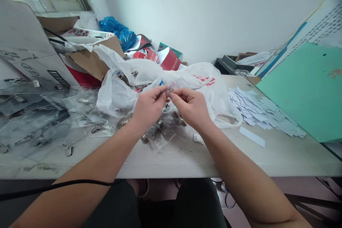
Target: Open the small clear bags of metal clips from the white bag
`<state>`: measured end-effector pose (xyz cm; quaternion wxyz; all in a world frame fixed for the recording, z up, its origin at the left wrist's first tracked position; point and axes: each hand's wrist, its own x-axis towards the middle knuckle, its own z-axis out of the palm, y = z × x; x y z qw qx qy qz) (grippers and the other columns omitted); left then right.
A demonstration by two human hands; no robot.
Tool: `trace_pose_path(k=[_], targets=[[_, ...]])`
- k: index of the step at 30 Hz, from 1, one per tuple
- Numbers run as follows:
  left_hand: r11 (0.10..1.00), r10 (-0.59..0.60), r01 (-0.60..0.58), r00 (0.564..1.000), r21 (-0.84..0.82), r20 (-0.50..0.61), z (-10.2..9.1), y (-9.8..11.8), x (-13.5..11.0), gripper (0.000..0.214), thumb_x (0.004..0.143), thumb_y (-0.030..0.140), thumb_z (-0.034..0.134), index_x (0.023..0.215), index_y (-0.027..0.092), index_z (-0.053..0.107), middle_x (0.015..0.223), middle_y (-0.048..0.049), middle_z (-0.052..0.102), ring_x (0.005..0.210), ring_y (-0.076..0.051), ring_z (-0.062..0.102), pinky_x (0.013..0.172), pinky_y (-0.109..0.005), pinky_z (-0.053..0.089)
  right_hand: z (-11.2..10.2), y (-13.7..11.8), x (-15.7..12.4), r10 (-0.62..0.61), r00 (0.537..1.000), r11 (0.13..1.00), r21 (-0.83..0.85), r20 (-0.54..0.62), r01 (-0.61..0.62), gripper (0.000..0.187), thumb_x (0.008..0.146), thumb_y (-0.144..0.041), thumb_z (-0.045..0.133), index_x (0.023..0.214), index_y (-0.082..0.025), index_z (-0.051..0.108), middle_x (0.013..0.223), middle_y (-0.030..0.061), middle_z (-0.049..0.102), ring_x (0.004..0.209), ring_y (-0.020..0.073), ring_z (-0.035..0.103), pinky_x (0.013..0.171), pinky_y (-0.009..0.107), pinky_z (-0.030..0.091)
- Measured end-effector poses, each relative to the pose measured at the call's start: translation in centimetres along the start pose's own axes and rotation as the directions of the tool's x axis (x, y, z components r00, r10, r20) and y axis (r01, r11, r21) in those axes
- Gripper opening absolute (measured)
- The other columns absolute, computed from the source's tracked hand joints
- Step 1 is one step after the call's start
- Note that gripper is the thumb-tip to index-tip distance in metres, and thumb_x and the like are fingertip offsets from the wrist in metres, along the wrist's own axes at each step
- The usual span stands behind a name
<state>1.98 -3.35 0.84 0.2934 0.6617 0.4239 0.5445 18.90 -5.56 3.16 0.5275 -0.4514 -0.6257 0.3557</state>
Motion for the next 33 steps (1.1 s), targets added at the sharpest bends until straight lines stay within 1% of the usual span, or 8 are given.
trace_pose_path(k=[6, 12, 16, 19, 23, 30, 33], targets=[[0.998, 0.034, -0.034, 0.999, 0.052, 0.000, -0.01, 0.12, 0.04, 0.029, 0.102, 0.030, 0.072, 0.125, 0.024, 0.089, 0.112, -0.0053, 0.089, 0.099, -0.022, 0.083, 0.085, -0.034, 0.070, -0.01, 0.20, -0.18, -0.021, 1.000, 1.000, -0.023, -0.009, 0.020, 0.027, 0.095, -0.043, 0.075, 0.081, -0.021, 0.076, 0.059, -0.0035, 0.054, 0.056, 0.0116, 0.043, 0.057, 0.030, 0.036], [0.998, -0.036, 0.037, 0.999, -0.051, 0.007, 0.11, 0.45, 0.10, 0.029, 0.099, 0.031, 0.075, 0.122, 0.022, 0.089, 0.106, -0.0051, 0.088, 0.094, -0.021, 0.082, 0.085, -0.035, 0.070, -0.04, 0.41, -0.28, -0.066, 0.998, 0.997, -0.033, -0.015, 0.065, 0.023, 0.097, -0.040, 0.071, 0.087, -0.021, 0.079, 0.063, -0.0014, 0.062, 0.060, 0.0139, 0.051, 0.059, 0.031, 0.038], [0.994, -0.061, 0.062, 0.998, -0.085, 0.022, 0.16, 0.56, 0.12, 0.026, 0.098, 0.031, 0.077, 0.120, 0.021, 0.088, 0.104, -0.0053, 0.088, 0.093, -0.021, 0.082, 0.086, -0.037, 0.071, -0.08, 0.33, -0.26, -0.081, 0.997, 0.996, -0.045, -0.015, 0.080, 0.021, 0.097, -0.038, 0.072, 0.086, -0.022, 0.078, 0.062, -0.0019, 0.061, 0.060, 0.0143, 0.051, 0.060, 0.031, 0.040], [0.985, -0.085, 0.090, 0.996, -0.145, 0.035, 0.20, 0.50, 0.15, 0.024, 0.097, 0.030, 0.079, 0.119, 0.020, 0.083, 0.107, -0.0058, 0.088, 0.094, -0.021, 0.082, 0.088, -0.037, 0.070, -0.13, 0.18, -0.29, -0.078, 0.997, 0.996, -0.051, -0.019, 0.077, 0.021, 0.097, -0.038, 0.072, 0.086, -0.022, 0.079, 0.061, -0.0021, 0.061, 0.061, 0.0150, 0.053, 0.062, 0.032, 0.042], [0.969, -0.128, 0.135, 0.991, -0.208, 0.048, 0.23, 0.35, 0.21, 0.022, 0.095, 0.030, 0.082, 0.112, 0.021, 0.072, 0.098, -0.0039, 0.086, 0.091, -0.021, 0.083, 0.085, -0.035, 0.069, -0.13, 0.15, -0.31, -0.089, 0.995, 0.994, -0.068, -0.038, 0.087, 0.019, 0.096, -0.036, 0.073, 0.085, -0.022, 0.080, 0.060, -0.0027, 0.059, 0.063, 0.0159, 0.056, 0.064, 0.032, 0.044], [0.977, -0.092, 0.092, 0.996, -0.192, 0.013, 0.30, -0.03, 0.12, 0.020, 0.095, 0.032, 0.082, 0.100, 0.024, 0.065, 0.094, -0.0013, 0.082, 0.085, -0.021, 0.082, 0.083, -0.038, 0.069, 0.00, 0.14, -0.25, -0.077, 0.996, 0.993, -0.087, -0.036, 0.073, 0.020, 0.095, -0.038, 0.072, 0.084, -0.022, 0.079, 0.058, -0.0041, 0.057, 0.059, 0.0141, 0.053, 0.064, 0.033, 0.044], [0.983, -0.080, 0.081, 0.997, -0.162, 0.012, 0.38, -0.22, 0.02, 0.019, 0.097, 0.033, 0.080, 0.099, 0.024, 0.063, 0.091, -0.0005, 0.080, 0.083, -0.021, 0.082, 0.082, -0.039, 0.068, -0.01, -0.07, -0.27, -0.071, 0.997, 0.994, -0.084, -0.037, 0.068, 0.020, 0.095, -0.037, 0.072, 0.083, -0.022, 0.079, 0.058, -0.0045, 0.057, 0.059, 0.0136, 0.053, 0.065, 0.033, 0.045]])
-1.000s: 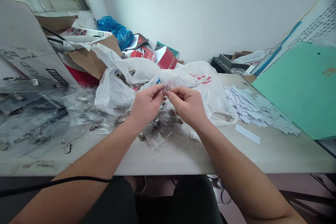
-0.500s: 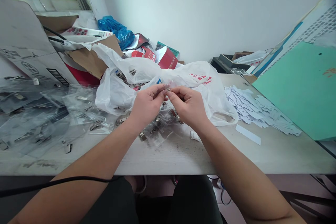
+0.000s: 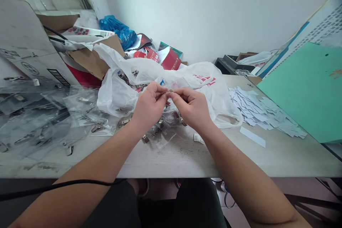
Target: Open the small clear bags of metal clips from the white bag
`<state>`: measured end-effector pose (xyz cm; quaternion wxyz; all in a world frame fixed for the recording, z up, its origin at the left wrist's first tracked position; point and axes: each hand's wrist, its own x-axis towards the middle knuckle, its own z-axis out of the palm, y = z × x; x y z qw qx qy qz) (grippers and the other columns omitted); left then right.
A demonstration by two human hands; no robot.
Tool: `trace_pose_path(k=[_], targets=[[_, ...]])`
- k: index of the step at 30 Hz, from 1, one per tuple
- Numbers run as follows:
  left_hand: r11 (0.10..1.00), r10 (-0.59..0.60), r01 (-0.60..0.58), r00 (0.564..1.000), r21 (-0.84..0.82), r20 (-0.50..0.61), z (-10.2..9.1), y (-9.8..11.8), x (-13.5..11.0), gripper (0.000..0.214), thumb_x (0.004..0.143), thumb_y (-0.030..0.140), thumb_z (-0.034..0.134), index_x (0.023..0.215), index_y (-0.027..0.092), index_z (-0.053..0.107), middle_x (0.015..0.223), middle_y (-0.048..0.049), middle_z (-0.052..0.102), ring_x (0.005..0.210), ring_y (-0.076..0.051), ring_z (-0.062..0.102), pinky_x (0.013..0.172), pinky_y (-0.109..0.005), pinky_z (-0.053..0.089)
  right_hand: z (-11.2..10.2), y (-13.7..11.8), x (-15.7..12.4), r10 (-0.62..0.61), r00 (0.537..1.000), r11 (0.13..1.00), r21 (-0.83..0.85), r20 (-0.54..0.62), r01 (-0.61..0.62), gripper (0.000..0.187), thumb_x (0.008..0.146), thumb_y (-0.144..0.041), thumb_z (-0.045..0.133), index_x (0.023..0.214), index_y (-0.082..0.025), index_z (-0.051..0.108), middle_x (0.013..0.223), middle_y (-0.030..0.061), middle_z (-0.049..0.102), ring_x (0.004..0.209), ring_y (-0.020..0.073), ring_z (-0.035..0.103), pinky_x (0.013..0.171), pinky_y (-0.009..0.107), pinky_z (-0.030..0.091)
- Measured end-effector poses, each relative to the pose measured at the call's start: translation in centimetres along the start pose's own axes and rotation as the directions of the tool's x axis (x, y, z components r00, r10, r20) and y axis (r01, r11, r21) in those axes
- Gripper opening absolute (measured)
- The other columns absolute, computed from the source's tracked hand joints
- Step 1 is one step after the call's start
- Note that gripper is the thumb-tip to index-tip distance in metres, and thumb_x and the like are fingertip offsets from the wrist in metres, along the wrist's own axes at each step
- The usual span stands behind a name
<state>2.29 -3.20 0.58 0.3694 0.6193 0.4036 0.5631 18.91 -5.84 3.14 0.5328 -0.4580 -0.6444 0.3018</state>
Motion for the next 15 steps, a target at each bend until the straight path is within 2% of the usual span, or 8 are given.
trace_pose_path(k=[5, 9, 12, 15], targets=[[0.996, 0.028, -0.029, 0.999, 0.087, 0.018, 0.07, -0.43, -0.25, 0.015, 0.100, 0.033, 0.076, 0.104, 0.026, 0.063, 0.087, -0.0006, 0.080, 0.080, -0.022, 0.081, 0.078, -0.039, 0.066, -0.12, -0.22, -0.09, 0.035, 0.999, 0.999, 0.014, 0.005, -0.035, 0.019, 0.094, -0.036, 0.073, 0.081, -0.022, 0.077, 0.058, -0.0041, 0.057, 0.060, 0.0143, 0.053, 0.062, 0.032, 0.044], [0.955, 0.135, -0.125, 0.991, 0.269, -0.019, -0.28, -0.57, -0.40, 0.010, 0.100, 0.030, 0.073, 0.105, 0.026, 0.065, 0.088, -0.0017, 0.082, 0.080, -0.022, 0.080, 0.075, -0.038, 0.063, -0.18, 0.00, -0.05, 0.071, 0.996, 0.994, 0.076, 0.046, -0.075, 0.021, 0.097, -0.041, 0.076, 0.086, -0.023, 0.077, 0.063, -0.0020, 0.061, 0.060, 0.0151, 0.054, 0.057, 0.031, 0.040], [0.909, 0.211, -0.186, 0.977, 0.374, -0.028, -0.52, -0.39, -0.46, 0.006, 0.101, 0.029, 0.069, 0.104, 0.026, 0.065, 0.089, -0.0014, 0.083, 0.079, -0.020, 0.079, 0.073, -0.034, 0.059, -0.33, 0.05, 0.10, 0.149, 0.984, 0.973, 0.159, 0.101, -0.164, 0.029, 0.096, -0.050, 0.081, 0.090, -0.022, 0.076, 0.062, -0.0025, 0.061, 0.055, 0.0125, 0.049, 0.051, 0.029, 0.035], [0.863, 0.267, -0.229, 0.964, 0.450, -0.022, -0.48, -0.13, -0.57, 0.004, 0.101, 0.028, 0.068, 0.104, 0.026, 0.066, 0.090, -0.0011, 0.083, 0.077, -0.019, 0.076, 0.069, -0.031, 0.054, -0.60, -0.17, 0.24, 0.236, 0.959, 0.937, 0.225, 0.158, -0.268, 0.037, 0.092, -0.054, 0.086, 0.084, -0.021, 0.072, 0.058, -0.0038, 0.056, 0.050, 0.0106, 0.044, 0.046, 0.028, 0.032]])
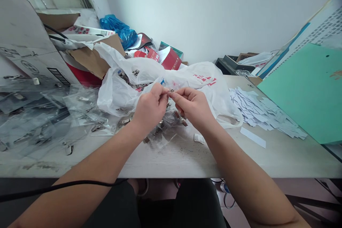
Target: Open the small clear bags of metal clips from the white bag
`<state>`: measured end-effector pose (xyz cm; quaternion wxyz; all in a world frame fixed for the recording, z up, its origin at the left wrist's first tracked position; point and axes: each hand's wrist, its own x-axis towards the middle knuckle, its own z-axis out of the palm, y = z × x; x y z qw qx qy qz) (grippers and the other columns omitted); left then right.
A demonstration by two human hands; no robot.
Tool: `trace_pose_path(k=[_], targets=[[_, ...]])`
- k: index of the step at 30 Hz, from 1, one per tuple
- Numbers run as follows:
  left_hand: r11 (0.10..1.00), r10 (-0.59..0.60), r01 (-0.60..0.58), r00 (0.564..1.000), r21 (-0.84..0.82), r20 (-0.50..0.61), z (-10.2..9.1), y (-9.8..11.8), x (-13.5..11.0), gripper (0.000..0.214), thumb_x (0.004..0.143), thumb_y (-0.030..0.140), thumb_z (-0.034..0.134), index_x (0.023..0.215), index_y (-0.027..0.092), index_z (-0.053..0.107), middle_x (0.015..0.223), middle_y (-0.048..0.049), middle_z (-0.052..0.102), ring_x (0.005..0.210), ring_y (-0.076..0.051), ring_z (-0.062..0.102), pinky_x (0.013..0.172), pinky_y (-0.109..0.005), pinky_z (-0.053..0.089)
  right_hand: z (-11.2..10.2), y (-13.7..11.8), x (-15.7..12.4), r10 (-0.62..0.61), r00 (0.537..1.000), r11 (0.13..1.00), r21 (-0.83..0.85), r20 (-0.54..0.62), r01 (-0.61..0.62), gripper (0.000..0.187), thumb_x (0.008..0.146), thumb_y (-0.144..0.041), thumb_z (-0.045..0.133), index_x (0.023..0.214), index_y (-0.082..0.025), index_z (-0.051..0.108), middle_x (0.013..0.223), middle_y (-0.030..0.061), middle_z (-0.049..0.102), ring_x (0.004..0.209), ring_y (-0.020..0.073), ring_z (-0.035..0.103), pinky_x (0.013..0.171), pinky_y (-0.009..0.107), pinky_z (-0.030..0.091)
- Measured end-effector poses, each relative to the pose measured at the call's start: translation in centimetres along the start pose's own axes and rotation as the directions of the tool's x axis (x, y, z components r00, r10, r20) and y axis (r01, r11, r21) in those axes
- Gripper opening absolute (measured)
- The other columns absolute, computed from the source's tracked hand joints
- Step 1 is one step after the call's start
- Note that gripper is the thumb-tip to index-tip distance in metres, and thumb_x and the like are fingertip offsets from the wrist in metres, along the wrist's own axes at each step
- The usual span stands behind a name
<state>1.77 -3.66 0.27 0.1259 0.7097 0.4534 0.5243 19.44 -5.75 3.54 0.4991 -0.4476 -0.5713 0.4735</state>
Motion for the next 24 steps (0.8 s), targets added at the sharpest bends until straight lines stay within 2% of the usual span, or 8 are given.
trace_pose_path(k=[5, 11, 16, 20, 24], targets=[[0.999, 0.018, -0.018, 1.000, 0.046, -0.002, 0.18, 0.35, -0.17, 0.005, 0.103, 0.029, 0.065, 0.106, 0.025, 0.067, 0.088, -0.0013, 0.082, 0.071, -0.018, 0.073, 0.067, -0.030, 0.050, -0.24, -0.19, -0.02, 0.028, 1.000, 0.998, 0.050, 0.002, -0.028, 0.035, 0.094, -0.050, 0.086, 0.083, -0.021, 0.070, 0.057, -0.0044, 0.056, 0.047, 0.0099, 0.044, 0.044, 0.027, 0.031], [0.982, 0.116, -0.113, 0.993, 0.150, -0.011, 0.22, 0.14, -0.08, 0.006, 0.103, 0.026, 0.062, 0.099, 0.024, 0.066, 0.086, -0.0011, 0.080, 0.068, -0.016, 0.068, 0.065, -0.029, 0.047, -0.12, -0.17, 0.05, 0.018, 1.000, 0.997, 0.071, 0.011, -0.019, 0.036, 0.090, -0.052, 0.088, 0.085, -0.021, 0.070, 0.057, -0.0048, 0.056, 0.048, 0.0096, 0.044, 0.045, 0.027, 0.031], [0.974, 0.174, -0.172, 0.985, 0.148, 0.000, 0.30, 0.20, 0.00, 0.011, 0.105, 0.026, 0.058, 0.098, 0.026, 0.067, 0.099, -0.0042, 0.086, 0.088, -0.021, 0.080, 0.074, -0.031, 0.057, 0.02, 0.05, 0.17, 0.018, 0.998, 0.991, 0.134, 0.057, -0.026, 0.046, 0.085, -0.062, 0.092, 0.089, -0.022, 0.067, 0.058, -0.0059, 0.055, 0.049, 0.0096, 0.043, 0.047, 0.027, 0.029], [0.992, 0.107, -0.106, 0.994, 0.066, -0.003, 0.35, 0.44, -0.08, 0.011, 0.107, 0.027, 0.061, 0.098, 0.026, 0.067, 0.120, -0.0058, 0.088, 0.109, -0.024, 0.085, 0.087, -0.035, 0.065, 0.02, 0.13, 0.15, 0.023, 0.994, 0.966, 0.253, 0.103, -0.048, 0.051, 0.085, -0.062, 0.092, 0.096, -0.026, 0.058, 0.061, -0.0074, 0.059, 0.051, 0.0101, 0.043, 0.052, 0.028, 0.032], [0.996, 0.087, -0.087, 0.996, 0.006, -0.019, 0.38, 0.50, -0.09, 0.010, 0.106, 0.026, 0.065, 0.097, 0.027, 0.068, 0.124, -0.0039, 0.088, 0.120, -0.024, 0.084, 0.096, -0.038, 0.068, 0.05, -0.15, 0.13, 0.023, 0.997, 0.951, 0.306, 0.079, -0.046, 0.055, 0.085, -0.061, 0.091, 0.098, -0.028, 0.049, 0.070, -0.0048, 0.068, 0.056, 0.0127, 0.050, 0.055, 0.029, 0.038]])
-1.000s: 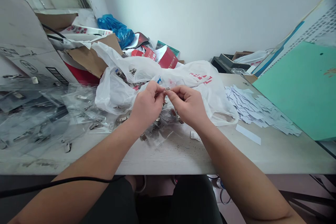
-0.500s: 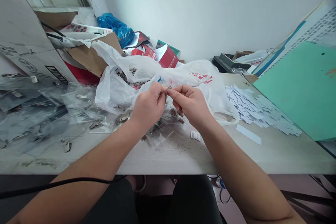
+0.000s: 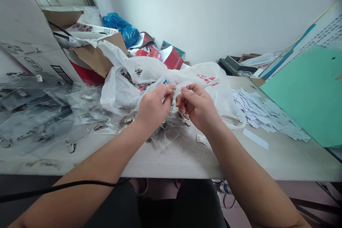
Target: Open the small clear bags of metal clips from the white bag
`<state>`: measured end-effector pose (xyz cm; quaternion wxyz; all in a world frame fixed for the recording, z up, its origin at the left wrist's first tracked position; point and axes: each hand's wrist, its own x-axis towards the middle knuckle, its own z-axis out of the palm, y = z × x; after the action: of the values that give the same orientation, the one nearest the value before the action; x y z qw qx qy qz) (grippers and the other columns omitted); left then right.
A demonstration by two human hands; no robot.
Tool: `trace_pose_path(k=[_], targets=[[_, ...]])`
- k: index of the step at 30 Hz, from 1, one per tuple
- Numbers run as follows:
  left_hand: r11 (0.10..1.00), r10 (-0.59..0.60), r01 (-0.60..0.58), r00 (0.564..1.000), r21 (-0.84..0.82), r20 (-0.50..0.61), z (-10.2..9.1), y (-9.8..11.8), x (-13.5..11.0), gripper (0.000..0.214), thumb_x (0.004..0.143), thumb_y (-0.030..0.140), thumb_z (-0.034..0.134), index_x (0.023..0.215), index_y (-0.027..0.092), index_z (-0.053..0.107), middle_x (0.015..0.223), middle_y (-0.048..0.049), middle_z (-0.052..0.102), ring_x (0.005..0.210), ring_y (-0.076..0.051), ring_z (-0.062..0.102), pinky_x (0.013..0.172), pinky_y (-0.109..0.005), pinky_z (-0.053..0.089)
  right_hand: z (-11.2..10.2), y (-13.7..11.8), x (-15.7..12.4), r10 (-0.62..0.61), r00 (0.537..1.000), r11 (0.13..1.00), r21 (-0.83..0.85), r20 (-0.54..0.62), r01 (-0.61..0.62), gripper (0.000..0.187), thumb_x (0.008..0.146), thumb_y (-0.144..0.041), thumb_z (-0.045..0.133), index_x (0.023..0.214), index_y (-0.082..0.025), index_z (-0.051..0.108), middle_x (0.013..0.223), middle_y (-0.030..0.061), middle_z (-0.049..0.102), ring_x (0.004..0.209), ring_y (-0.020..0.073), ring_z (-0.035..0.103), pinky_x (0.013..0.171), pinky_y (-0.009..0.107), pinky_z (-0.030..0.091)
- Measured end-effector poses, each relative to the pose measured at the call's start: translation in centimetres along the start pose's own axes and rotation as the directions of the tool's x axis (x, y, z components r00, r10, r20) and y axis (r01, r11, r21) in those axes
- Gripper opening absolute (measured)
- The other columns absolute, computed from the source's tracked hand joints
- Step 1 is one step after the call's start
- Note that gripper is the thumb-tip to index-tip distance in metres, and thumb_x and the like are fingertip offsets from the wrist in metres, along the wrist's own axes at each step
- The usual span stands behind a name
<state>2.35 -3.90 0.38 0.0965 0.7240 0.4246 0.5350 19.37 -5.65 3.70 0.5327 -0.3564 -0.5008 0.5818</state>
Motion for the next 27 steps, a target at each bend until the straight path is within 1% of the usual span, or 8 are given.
trace_pose_path(k=[5, 8, 10, 12, 15, 18, 22, 27], targets=[[0.993, 0.120, -0.119, 0.991, 0.017, -0.061, -0.09, -0.13, 0.31, 0.016, 0.101, 0.015, 0.064, 0.096, 0.025, 0.074, 0.128, -0.0049, 0.088, 0.111, -0.021, 0.085, 0.099, -0.038, 0.068, 0.31, -0.05, 0.02, 0.025, 1.000, 1.000, 0.001, -0.006, -0.025, 0.061, 0.085, -0.072, 0.089, 0.095, -0.028, 0.048, 0.078, -0.0002, 0.073, 0.061, 0.0138, 0.056, 0.057, 0.030, 0.040], [0.979, 0.198, -0.195, 0.979, 0.055, -0.039, -0.18, -0.21, 0.52, 0.024, 0.100, 0.011, 0.061, 0.089, 0.025, 0.076, 0.126, -0.0050, 0.088, 0.113, -0.022, 0.084, 0.099, -0.039, 0.067, 0.37, 0.04, 0.03, 0.042, 0.999, 0.999, -0.004, 0.009, -0.042, 0.066, 0.085, -0.084, 0.084, 0.093, -0.027, 0.051, 0.079, 0.0013, 0.072, 0.062, 0.0140, 0.055, 0.057, 0.031, 0.040], [0.969, 0.233, -0.231, 0.972, 0.088, -0.022, -0.22, -0.24, 0.59, 0.028, 0.101, 0.010, 0.059, 0.085, 0.025, 0.077, 0.124, -0.0052, 0.088, 0.112, -0.022, 0.083, 0.099, -0.040, 0.067, 0.30, 0.06, 0.09, 0.062, 0.998, 0.998, -0.023, 0.003, -0.062, 0.066, 0.083, -0.085, 0.084, 0.092, -0.026, 0.054, 0.077, 0.0013, 0.070, 0.060, 0.0137, 0.053, 0.056, 0.032, 0.039], [0.955, 0.281, -0.277, 0.959, 0.109, -0.025, -0.23, -0.28, 0.64, 0.031, 0.102, 0.010, 0.057, 0.083, 0.024, 0.077, 0.122, -0.0055, 0.088, 0.110, -0.022, 0.083, 0.098, -0.039, 0.067, 0.16, 0.05, 0.16, 0.081, 0.997, 0.996, -0.033, 0.000, -0.081, 0.062, 0.083, -0.079, 0.087, 0.092, -0.026, 0.057, 0.076, 0.0004, 0.069, 0.059, 0.0133, 0.052, 0.055, 0.032, 0.038], [0.935, 0.343, -0.336, 0.938, 0.118, -0.047, -0.27, -0.41, 0.75, 0.030, 0.104, 0.010, 0.057, 0.087, 0.024, 0.078, 0.120, -0.0063, 0.088, 0.109, -0.022, 0.082, 0.097, -0.038, 0.067, -0.08, 0.07, 0.27, 0.090, 0.996, 0.996, -0.018, -0.023, -0.090, 0.048, 0.083, -0.058, 0.092, 0.094, -0.025, 0.058, 0.077, -0.0003, 0.072, 0.060, 0.0135, 0.056, 0.055, 0.031, 0.040], [0.940, 0.329, -0.322, 0.943, 0.117, -0.049, -0.40, -0.61, 0.90, 0.025, 0.104, 0.013, 0.061, 0.091, 0.024, 0.079, 0.120, -0.0063, 0.088, 0.109, -0.022, 0.082, 0.097, -0.038, 0.067, -0.17, 0.13, 0.36, 0.100, 0.993, 0.995, 0.016, -0.060, -0.099, 0.040, 0.080, -0.038, 0.086, 0.097, -0.026, 0.052, 0.078, -0.0008, 0.075, 0.061, 0.0145, 0.060, 0.056, 0.029, 0.043], [0.963, 0.253, -0.249, 0.967, 0.105, -0.024, -0.56, -0.73, 1.03, 0.022, 0.104, 0.017, 0.063, 0.092, 0.025, 0.080, 0.119, -0.0051, 0.088, 0.109, -0.022, 0.081, 0.100, -0.039, 0.066, -0.13, 0.32, 0.47, 0.104, 0.994, 0.994, 0.034, -0.042, -0.103, 0.039, 0.083, -0.037, 0.081, 0.101, -0.027, 0.048, 0.076, -0.0023, 0.076, 0.058, 0.0147, 0.061, 0.055, 0.028, 0.043], [0.961, 0.270, -0.266, 0.962, 0.069, -0.043, -0.57, -0.68, 0.91, 0.027, 0.105, 0.015, 0.061, 0.104, 0.026, 0.085, 0.120, -0.0054, 0.088, 0.110, -0.022, 0.081, 0.102, -0.038, 0.065, -0.22, 0.51, 0.56, 0.073, 0.997, 0.996, 0.051, 0.004, -0.073, 0.039, 0.089, -0.043, 0.081, 0.103, -0.027, 0.048, 0.078, -0.0027, 0.077, 0.060, 0.0151, 0.064, 0.056, 0.029, 0.045]])
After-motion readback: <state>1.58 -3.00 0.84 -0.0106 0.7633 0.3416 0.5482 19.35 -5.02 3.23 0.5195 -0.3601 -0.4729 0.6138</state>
